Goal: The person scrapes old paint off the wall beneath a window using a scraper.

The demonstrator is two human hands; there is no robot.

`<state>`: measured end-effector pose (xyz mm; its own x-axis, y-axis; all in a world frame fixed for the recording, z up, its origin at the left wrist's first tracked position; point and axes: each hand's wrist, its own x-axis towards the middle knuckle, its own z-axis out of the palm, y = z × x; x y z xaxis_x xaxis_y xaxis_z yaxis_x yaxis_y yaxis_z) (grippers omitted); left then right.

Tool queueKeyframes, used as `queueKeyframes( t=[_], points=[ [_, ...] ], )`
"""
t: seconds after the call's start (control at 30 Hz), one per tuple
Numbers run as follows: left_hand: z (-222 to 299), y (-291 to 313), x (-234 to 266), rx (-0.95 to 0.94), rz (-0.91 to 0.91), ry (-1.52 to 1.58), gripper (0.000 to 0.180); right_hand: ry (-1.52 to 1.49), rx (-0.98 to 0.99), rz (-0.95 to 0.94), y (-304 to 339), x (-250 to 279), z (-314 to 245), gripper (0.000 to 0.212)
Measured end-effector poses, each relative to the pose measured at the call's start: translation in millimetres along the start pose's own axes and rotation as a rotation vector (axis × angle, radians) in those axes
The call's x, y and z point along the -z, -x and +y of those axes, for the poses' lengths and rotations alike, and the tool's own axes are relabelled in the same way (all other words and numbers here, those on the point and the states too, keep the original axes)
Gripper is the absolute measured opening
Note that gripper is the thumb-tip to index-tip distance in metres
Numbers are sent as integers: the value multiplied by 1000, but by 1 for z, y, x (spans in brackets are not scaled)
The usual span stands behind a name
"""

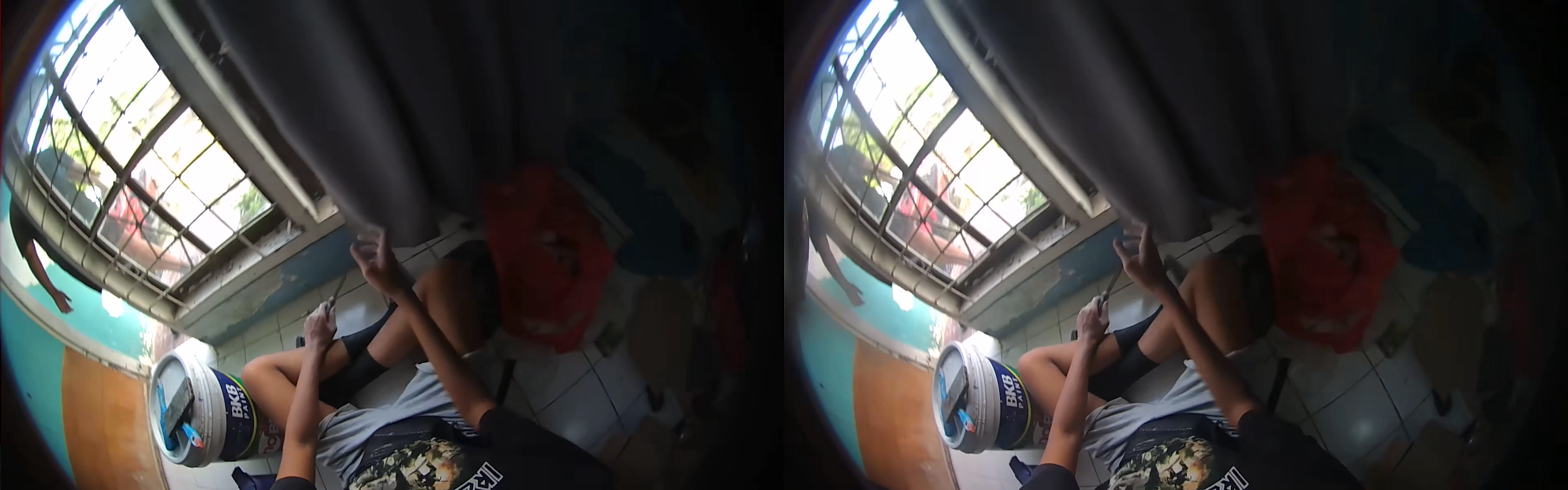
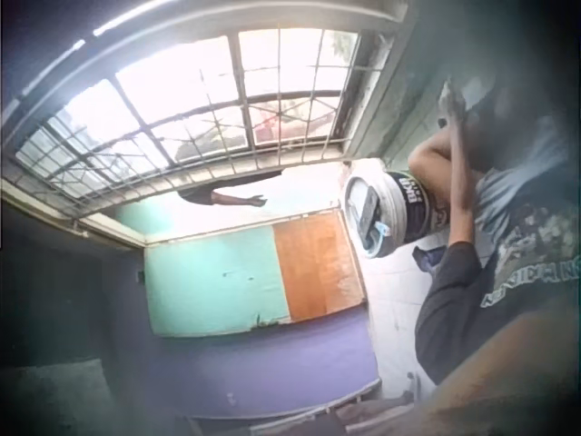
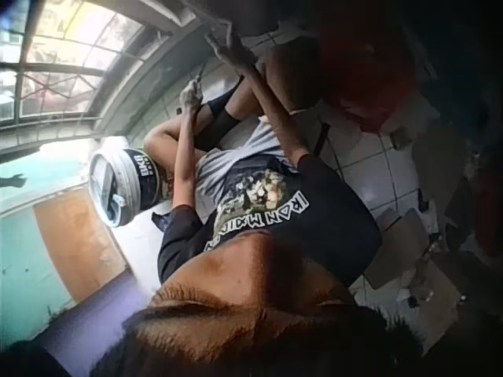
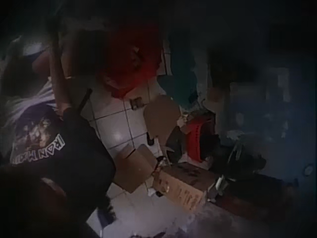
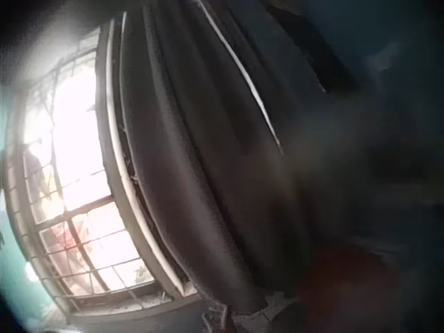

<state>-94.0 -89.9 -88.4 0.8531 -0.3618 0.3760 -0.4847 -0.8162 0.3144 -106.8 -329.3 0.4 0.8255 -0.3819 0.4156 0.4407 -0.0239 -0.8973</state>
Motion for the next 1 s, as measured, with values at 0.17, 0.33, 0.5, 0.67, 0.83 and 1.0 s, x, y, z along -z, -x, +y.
queueKeyframes(
  t=[0.17,0.33,0.5,0.67,0.83,1.0],
  points=[
    [22,2,16,-171,29,-33,19,-790,-85,813,47,58,-113,53],
    [47,-14,86,-60,-21,-100,21,-591,182,140,145,-49,-147,44],
    [70,4,202,-243,215,-15,28,-505,623,-541,191,-116,-187,35],
    [20,31,302,72,332,74,38,-454,716,-650,161,-118,-183,26],
    [-20,36,344,234,462,288,46,-116,418,-562,97,-92,-130,27],
    [-35,6,308,350,358,210,62,116,138,-371,47,-45,-22,34]
  ],
)
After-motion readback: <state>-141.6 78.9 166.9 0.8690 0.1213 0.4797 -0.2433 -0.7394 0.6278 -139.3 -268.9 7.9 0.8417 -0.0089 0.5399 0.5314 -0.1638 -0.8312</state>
